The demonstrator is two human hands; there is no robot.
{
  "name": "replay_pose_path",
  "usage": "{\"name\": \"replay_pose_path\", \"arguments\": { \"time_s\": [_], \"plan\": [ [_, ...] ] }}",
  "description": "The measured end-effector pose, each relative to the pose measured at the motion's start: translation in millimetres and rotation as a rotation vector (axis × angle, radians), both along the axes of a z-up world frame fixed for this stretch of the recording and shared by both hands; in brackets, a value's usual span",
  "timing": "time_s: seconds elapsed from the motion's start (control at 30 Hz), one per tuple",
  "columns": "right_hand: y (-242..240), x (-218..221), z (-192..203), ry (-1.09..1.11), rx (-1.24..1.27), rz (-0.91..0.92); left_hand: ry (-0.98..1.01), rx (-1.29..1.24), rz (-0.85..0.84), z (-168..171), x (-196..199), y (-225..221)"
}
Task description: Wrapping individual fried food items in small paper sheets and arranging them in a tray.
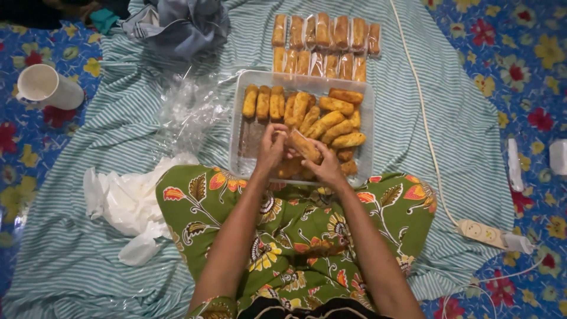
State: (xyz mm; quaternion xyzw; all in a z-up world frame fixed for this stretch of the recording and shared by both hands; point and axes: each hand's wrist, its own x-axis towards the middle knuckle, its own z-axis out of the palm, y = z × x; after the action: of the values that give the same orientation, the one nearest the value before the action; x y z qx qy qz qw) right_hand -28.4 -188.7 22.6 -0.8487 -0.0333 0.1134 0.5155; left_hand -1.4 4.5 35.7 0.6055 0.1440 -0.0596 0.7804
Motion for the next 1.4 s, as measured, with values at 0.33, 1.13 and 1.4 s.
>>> {"name": "replay_pose_path", "arguments": {
  "time_s": [0.33, 1.13, 1.4],
  "plan": [
    [-3, -9, 12, 0.112, 0.006, -0.014, -0.056, -0.016, -0.132, 11, -6, 1],
    [16, -10, 66, 0.224, 0.049, -0.001, -0.152, 0.100, -0.122, -15, 7, -1],
    [8, 1, 40, 0.253, 0.181, -0.016, -0.133, 0.088, -0.044, -4, 7, -9]
  ]
}}
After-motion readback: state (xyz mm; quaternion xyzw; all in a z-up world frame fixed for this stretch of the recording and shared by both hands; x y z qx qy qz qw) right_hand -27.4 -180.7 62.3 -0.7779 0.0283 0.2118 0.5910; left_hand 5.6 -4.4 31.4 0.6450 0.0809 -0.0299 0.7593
